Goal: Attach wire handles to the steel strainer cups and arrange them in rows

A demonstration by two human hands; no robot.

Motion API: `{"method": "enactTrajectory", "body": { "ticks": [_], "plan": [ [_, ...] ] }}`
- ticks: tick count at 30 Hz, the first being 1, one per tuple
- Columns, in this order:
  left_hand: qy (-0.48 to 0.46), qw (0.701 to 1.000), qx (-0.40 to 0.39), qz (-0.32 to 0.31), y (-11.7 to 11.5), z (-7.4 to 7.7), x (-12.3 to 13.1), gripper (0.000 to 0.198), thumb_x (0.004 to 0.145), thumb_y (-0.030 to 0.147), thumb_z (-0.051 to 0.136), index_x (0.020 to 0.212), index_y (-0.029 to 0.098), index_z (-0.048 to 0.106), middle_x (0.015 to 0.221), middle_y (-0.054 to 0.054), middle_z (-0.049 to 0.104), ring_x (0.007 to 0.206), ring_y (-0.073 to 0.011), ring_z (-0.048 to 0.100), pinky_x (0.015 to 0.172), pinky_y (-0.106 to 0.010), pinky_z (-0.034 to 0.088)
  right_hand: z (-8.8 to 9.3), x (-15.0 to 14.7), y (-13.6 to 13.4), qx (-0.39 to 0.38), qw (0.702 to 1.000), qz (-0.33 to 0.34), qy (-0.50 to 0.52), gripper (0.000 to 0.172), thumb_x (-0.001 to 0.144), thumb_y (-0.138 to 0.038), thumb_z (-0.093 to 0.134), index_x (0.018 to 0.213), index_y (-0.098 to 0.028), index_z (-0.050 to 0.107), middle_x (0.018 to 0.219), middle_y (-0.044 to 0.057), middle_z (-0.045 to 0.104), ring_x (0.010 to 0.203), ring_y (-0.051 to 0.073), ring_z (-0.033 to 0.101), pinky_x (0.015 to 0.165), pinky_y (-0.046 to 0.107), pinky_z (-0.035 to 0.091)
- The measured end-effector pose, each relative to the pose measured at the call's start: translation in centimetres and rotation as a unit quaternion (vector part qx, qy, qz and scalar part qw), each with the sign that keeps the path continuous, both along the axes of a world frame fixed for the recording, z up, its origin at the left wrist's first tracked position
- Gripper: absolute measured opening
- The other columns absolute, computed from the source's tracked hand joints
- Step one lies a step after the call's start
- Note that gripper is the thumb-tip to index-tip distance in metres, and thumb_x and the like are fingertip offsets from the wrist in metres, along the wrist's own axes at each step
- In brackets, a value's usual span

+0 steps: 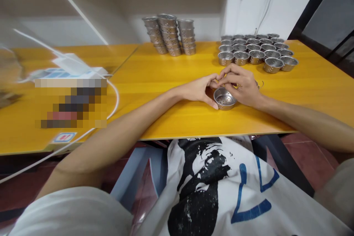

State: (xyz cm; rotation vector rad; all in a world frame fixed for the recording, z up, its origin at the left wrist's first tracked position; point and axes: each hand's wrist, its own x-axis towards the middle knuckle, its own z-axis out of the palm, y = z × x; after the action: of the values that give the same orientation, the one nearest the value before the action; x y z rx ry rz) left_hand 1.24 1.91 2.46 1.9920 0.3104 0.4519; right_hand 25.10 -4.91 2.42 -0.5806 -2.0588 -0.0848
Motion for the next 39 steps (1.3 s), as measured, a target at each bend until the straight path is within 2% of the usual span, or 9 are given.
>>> {"method": "enactTrajectory", "body": {
  "ticks": [8, 13, 19, 25, 30, 32, 34, 37, 39],
  "plan": [
    [-0.015, 1.000, -0.012, 0.002, 0.4, -0.6, 0.1, 0.094, 0.061, 0.040, 0.119, 0.132, 0.023, 0.060, 0.135, -0.013, 0.081, 0.138, -0.0359, 0.077, 0.121, -0.050, 0.056, -0.1, 0.0, 0.1, -0.010, 1.000, -0.004, 0.004, 0.027, 0.107, -0.013, 0.063, 0.102, -0.026, 0.086, 0.114, 0.007, 0.078, 0.091, 0.020, 0.074, 0.085, 0.040, 0.063],
    [-0.037, 0.999, 0.015, 0.028, 0.1, -0.5, 0.4, 0.091, 0.057, 0.051, 0.119, 0.122, 0.022, 0.063, 0.121, -0.008, 0.077, 0.126, -0.0319, 0.077, 0.115, -0.047, 0.058, 0.1, 0.1, -0.2, -0.013, 1.000, -0.005, -0.008, 0.031, 0.106, -0.010, 0.060, 0.107, -0.027, 0.086, 0.115, 0.008, 0.079, 0.106, 0.025, 0.077, 0.094, 0.043, 0.065],
    [-0.050, 0.998, -0.002, 0.027, -0.2, -0.2, 0.4, 0.074, 0.060, 0.052, 0.119, 0.090, 0.020, 0.060, 0.093, 0.000, 0.068, 0.094, -0.0203, 0.070, 0.095, -0.037, 0.059, 0.1, 0.1, -0.1, -0.010, 1.000, -0.008, -0.001, 0.031, 0.108, -0.011, 0.058, 0.111, -0.027, 0.083, 0.114, 0.008, 0.078, 0.104, 0.024, 0.076, 0.093, 0.043, 0.064],
    [-0.035, 0.997, 0.039, 0.052, -0.4, 0.4, 0.0, 0.071, 0.065, 0.056, 0.116, 0.114, 0.015, 0.085, 0.114, -0.011, 0.086, 0.107, -0.0268, 0.080, 0.103, -0.039, 0.062, 0.0, 0.2, 0.2, -0.010, 1.000, -0.025, 0.007, 0.031, 0.110, -0.010, 0.055, 0.108, -0.026, 0.081, 0.112, 0.009, 0.076, 0.102, 0.025, 0.074, 0.089, 0.042, 0.061],
    [0.008, 0.993, 0.093, 0.072, -0.7, 1.4, -0.4, 0.072, 0.067, 0.056, 0.114, 0.123, 0.017, 0.092, 0.124, -0.014, 0.090, 0.116, -0.0322, 0.084, 0.110, -0.041, 0.064, 0.2, 0.2, 0.0, -0.030, 0.999, -0.022, 0.017, 0.022, 0.113, -0.020, 0.058, 0.110, -0.025, 0.079, 0.110, 0.009, 0.077, 0.099, 0.024, 0.074, 0.088, 0.041, 0.060],
    [0.015, 0.992, 0.099, 0.072, -0.8, 1.7, -0.5, 0.070, 0.069, 0.055, 0.113, 0.124, 0.018, 0.093, 0.123, -0.013, 0.091, 0.117, -0.0330, 0.085, 0.110, -0.041, 0.064, 0.6, 0.3, -0.2, -0.071, 0.997, 0.002, 0.023, 0.017, 0.115, -0.030, 0.064, 0.109, -0.025, 0.079, 0.105, 0.007, 0.078, 0.092, 0.023, 0.073, 0.083, 0.038, 0.060],
    [0.018, 0.992, 0.103, 0.069, -0.8, 1.9, -0.6, 0.065, 0.070, 0.055, 0.112, 0.120, 0.018, 0.094, 0.122, -0.011, 0.091, 0.118, -0.0329, 0.085, 0.112, -0.041, 0.064, 1.0, 0.6, -0.4, -0.156, 0.985, 0.063, 0.041, 0.024, 0.119, -0.043, 0.065, 0.111, -0.025, 0.079, 0.099, 0.005, 0.079, 0.083, 0.020, 0.073, 0.077, 0.036, 0.059],
    [0.025, 0.993, 0.102, 0.060, -0.6, 2.3, -0.9, 0.059, 0.070, 0.055, 0.112, 0.112, 0.018, 0.094, 0.116, -0.010, 0.092, 0.114, -0.0317, 0.085, 0.111, -0.040, 0.064, 1.6, 1.1, -0.6, -0.301, 0.934, 0.175, 0.076, 0.040, 0.121, -0.060, 0.059, 0.118, -0.025, 0.078, 0.103, 0.005, 0.084, 0.082, 0.019, 0.080, 0.078, 0.035, 0.064],
    [0.033, 0.995, 0.085, 0.046, -0.4, 2.5, -1.1, 0.062, 0.067, 0.056, 0.114, 0.111, 0.017, 0.094, 0.114, -0.010, 0.091, 0.111, -0.0310, 0.085, 0.109, -0.040, 0.065, 1.8, 1.5, -0.6, -0.357, 0.908, 0.210, 0.068, 0.044, 0.116, -0.068, 0.066, 0.121, -0.025, 0.079, 0.109, 0.007, 0.087, 0.088, 0.021, 0.084, 0.084, 0.036, 0.068]
  ]
}}
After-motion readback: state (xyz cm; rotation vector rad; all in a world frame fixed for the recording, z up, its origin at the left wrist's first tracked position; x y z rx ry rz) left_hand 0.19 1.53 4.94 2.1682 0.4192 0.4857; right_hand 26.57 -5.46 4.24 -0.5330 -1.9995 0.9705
